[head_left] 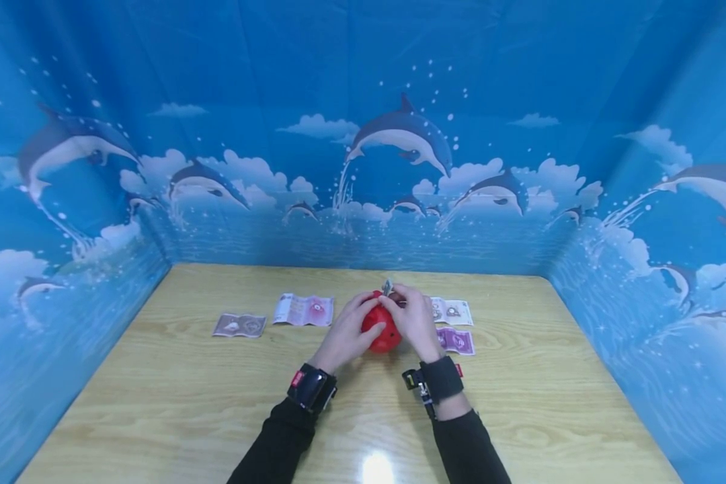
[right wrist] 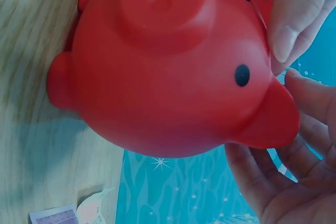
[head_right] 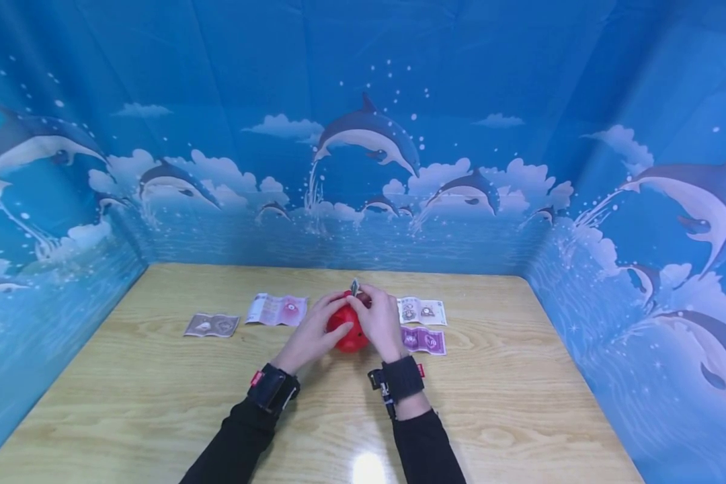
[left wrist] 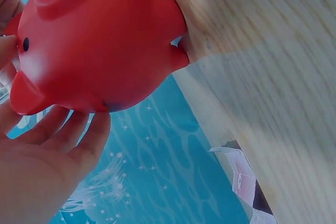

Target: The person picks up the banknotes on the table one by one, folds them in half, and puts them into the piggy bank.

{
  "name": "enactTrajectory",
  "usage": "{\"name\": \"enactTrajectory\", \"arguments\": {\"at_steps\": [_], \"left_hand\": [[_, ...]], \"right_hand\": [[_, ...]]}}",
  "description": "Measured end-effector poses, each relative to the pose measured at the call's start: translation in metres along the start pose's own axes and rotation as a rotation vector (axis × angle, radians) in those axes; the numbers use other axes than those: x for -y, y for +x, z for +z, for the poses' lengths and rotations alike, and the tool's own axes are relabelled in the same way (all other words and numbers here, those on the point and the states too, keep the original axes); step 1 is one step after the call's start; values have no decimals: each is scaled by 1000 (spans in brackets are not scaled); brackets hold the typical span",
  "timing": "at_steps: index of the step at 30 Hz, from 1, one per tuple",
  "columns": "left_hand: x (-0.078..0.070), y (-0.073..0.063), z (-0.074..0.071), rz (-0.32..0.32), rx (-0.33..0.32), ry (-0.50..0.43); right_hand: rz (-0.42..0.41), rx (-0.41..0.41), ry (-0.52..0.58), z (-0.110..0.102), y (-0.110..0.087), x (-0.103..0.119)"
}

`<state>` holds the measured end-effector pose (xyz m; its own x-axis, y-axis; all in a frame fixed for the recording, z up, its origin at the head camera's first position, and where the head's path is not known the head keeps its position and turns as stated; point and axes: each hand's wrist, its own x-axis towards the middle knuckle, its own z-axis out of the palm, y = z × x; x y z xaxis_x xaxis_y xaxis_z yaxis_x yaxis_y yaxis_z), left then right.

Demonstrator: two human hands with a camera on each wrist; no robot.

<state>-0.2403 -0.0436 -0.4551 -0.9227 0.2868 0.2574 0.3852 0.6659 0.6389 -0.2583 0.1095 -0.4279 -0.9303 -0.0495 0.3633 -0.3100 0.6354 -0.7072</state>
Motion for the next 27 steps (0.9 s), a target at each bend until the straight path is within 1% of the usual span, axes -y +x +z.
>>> {"name": "enactTrajectory", "arguments": {"at_steps": [3, 11, 17, 24, 27], "left_hand": [[0, 0, 0, 4, -6, 6], [-1, -1, 0, 38, -20, 39], [-2, -1, -1, 32, -14, 48], [-1, 0, 0, 49, -31, 45], [-1, 0, 1, 37, -29, 39]], "right_hand": [[4, 4, 0, 0, 0, 0], [47, -2, -6, 2, 2, 0], [42, 6, -15, 2, 2, 0], [16, 3, -12, 2, 2, 0], [25, 8, -14, 3, 2, -1]]}}
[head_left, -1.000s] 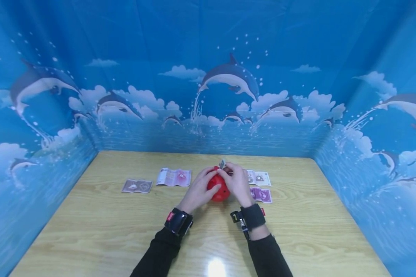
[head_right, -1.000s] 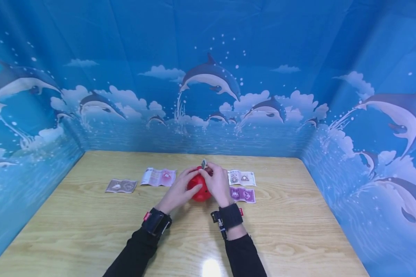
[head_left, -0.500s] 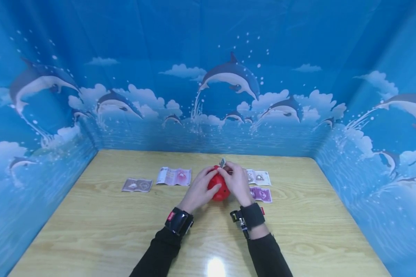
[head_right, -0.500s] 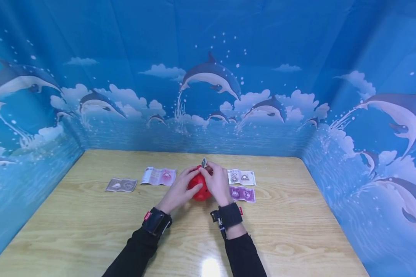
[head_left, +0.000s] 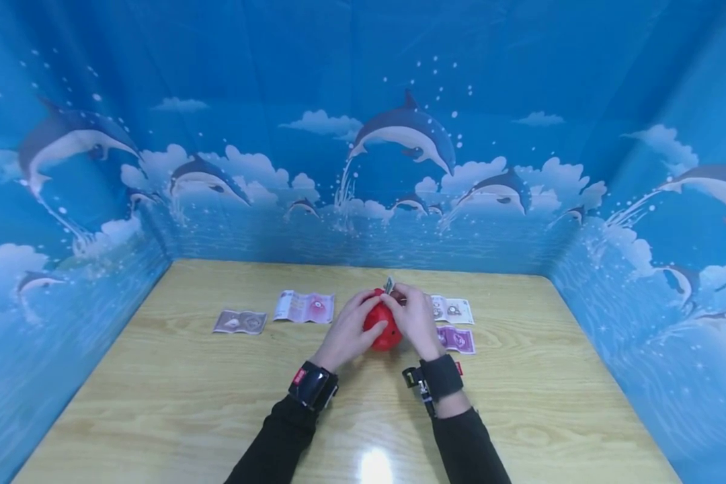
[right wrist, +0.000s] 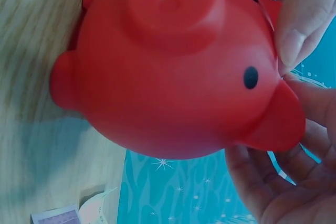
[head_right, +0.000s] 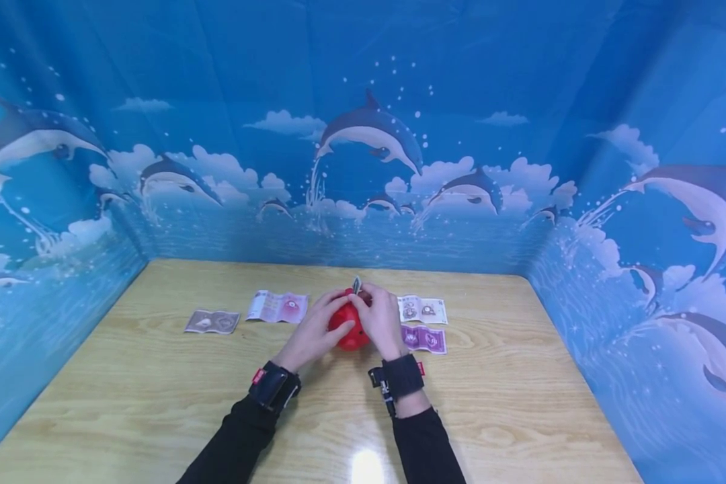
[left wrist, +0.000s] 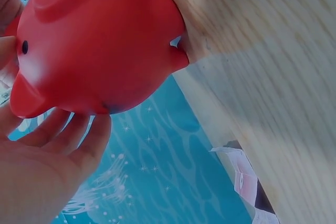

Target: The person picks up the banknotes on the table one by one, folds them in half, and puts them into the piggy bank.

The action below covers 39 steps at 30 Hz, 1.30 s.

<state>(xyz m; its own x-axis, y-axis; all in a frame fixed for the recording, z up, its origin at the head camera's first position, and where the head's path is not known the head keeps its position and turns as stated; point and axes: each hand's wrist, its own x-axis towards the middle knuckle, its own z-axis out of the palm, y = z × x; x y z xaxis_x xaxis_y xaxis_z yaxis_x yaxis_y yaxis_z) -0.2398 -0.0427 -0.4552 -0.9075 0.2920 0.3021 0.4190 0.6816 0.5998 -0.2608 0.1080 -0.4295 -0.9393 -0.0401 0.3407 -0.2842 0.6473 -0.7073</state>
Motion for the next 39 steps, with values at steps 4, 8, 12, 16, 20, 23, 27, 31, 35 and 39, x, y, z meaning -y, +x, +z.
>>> {"name": "enactTrajectory", "arguments": {"at_steps": [4, 8, 12, 16, 20, 23, 27, 31, 35, 39], "left_hand": [[0, -1, 3, -28, 2, -14], [2, 0, 5, -47, 6, -29], [4, 1, 5, -99, 38, -68], [6, 2, 7, -139, 52, -107], [9, 5, 9, -141, 35, -127], [10, 6, 11, -149, 31, -142], [13, 9, 12, -180, 34, -179], [15, 11, 13, -197, 47, -196], [14, 13, 15, -190, 61, -197], [13, 14, 16, -184, 58, -200]], "right_hand": [[11, 18, -6, 1, 1, -3], [5, 36, -6, 2, 2, -4], [-15, 46, 1, 2, 3, -6], [-40, 51, -9, 2, 4, -8], [-46, 67, -14, 1, 4, -8], [-44, 79, -7, 1, 4, -8], [-59, 89, -18, 0, 6, -5], [-75, 97, -43, 0, 9, -4], [-68, 99, -45, -1, 9, -5], [-53, 110, -36, -2, 8, -6]]}}
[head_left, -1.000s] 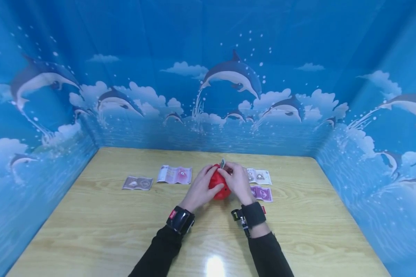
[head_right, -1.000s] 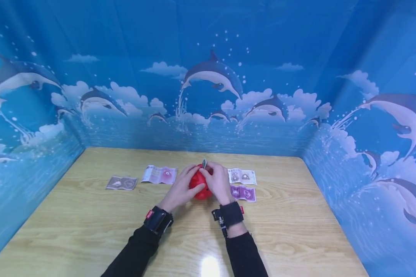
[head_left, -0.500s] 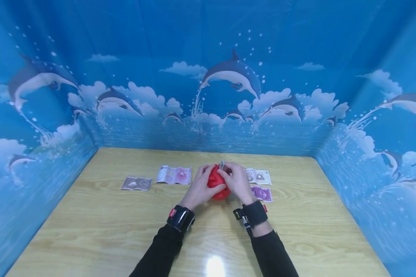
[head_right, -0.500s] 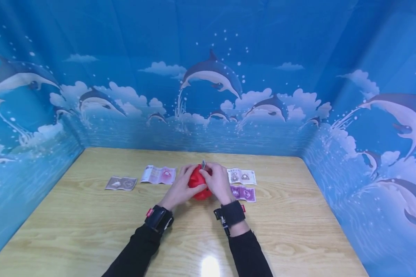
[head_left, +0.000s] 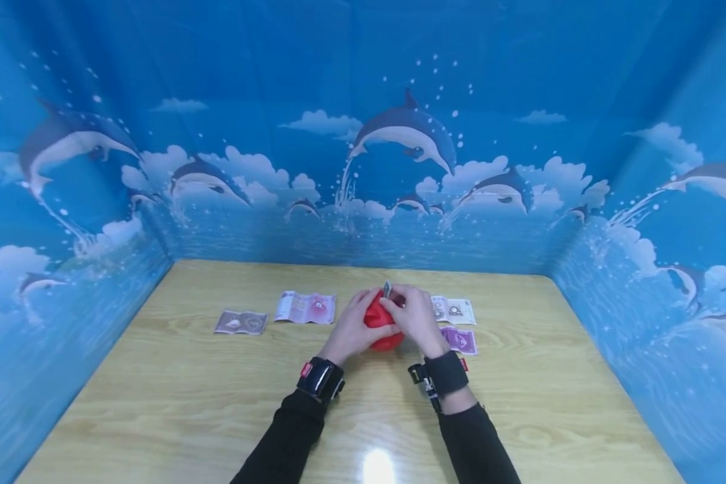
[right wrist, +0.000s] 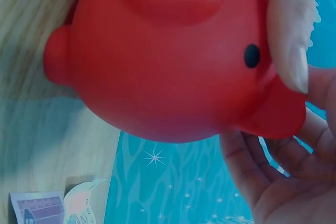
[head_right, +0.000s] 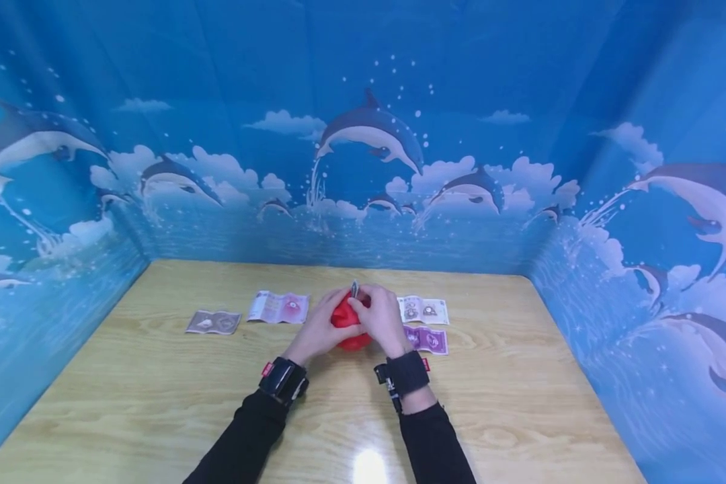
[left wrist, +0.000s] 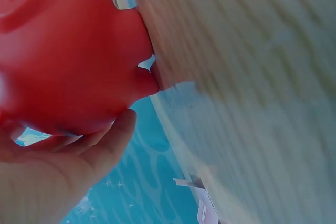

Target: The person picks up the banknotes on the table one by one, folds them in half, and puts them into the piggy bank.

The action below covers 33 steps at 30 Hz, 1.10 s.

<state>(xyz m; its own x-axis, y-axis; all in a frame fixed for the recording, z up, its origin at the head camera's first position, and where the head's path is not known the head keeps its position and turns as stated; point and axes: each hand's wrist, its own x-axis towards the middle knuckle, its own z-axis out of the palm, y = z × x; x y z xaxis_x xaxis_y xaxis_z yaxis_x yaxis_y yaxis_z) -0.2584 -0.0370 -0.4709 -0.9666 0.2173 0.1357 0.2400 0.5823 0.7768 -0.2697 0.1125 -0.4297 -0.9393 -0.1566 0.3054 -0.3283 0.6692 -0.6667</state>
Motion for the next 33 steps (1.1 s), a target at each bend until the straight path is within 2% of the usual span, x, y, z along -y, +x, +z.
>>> {"name": "enactTrajectory", "arguments": {"at_steps": [3, 10, 17, 33], "left_hand": [[1, 0, 1, 6, -4, 3], [4, 1, 2, 23, -12, -12], [4, 1, 3, 12, -9, -7], [4, 1, 3, 6, 0, -1]], "right_hand": [[12, 7, 10, 0, -1, 0], [77, -46, 77, 1, -2, 0], [110, -42, 83, 1, -1, 2], [96, -31, 86, 0, -2, 2]]}}
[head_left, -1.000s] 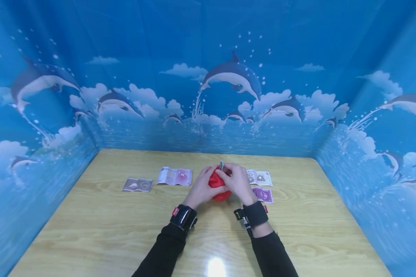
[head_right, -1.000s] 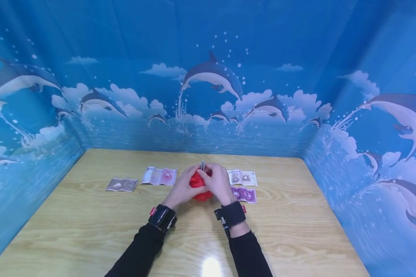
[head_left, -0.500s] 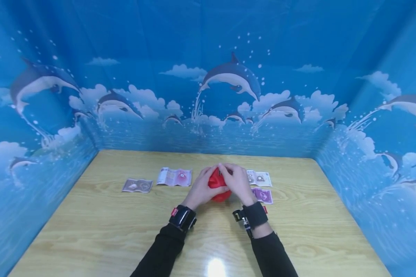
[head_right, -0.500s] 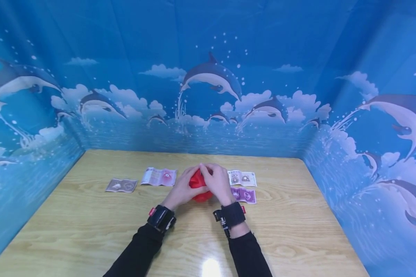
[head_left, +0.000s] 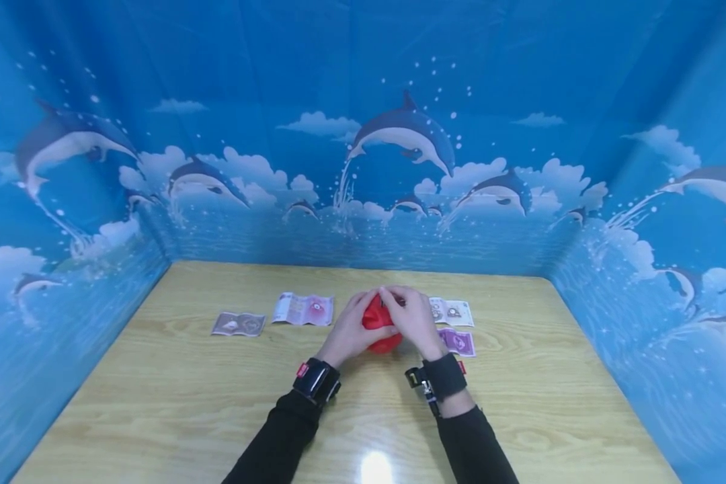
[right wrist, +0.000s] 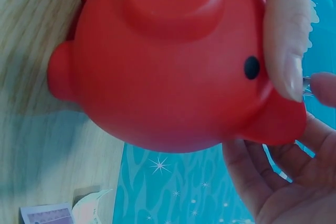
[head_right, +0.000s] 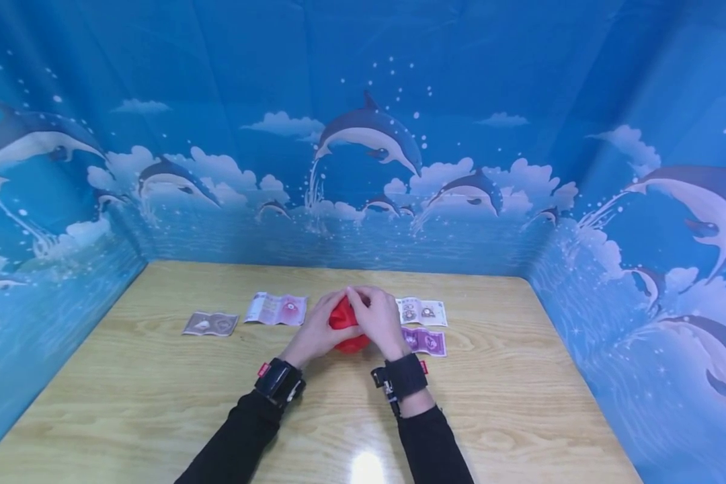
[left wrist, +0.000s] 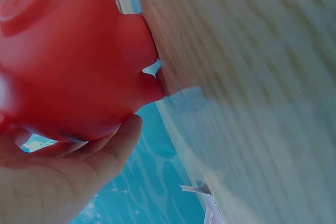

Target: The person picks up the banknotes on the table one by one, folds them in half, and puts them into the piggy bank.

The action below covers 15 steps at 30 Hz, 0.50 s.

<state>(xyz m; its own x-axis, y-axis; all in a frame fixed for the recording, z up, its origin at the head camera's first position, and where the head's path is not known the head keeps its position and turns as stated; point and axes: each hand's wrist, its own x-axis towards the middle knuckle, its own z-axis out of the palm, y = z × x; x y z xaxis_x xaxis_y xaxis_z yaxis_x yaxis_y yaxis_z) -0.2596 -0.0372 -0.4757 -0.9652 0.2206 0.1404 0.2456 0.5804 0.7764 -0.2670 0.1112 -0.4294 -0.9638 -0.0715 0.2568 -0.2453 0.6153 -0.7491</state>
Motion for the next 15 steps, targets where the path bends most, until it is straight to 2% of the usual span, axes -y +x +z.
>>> {"name": "enactTrajectory", "arguments": {"at_steps": [15], "left_hand": [[-2, -2, -1, 21, -6, -1]], "right_hand": [[-1, -7, 1, 1, 0, -1]]}}
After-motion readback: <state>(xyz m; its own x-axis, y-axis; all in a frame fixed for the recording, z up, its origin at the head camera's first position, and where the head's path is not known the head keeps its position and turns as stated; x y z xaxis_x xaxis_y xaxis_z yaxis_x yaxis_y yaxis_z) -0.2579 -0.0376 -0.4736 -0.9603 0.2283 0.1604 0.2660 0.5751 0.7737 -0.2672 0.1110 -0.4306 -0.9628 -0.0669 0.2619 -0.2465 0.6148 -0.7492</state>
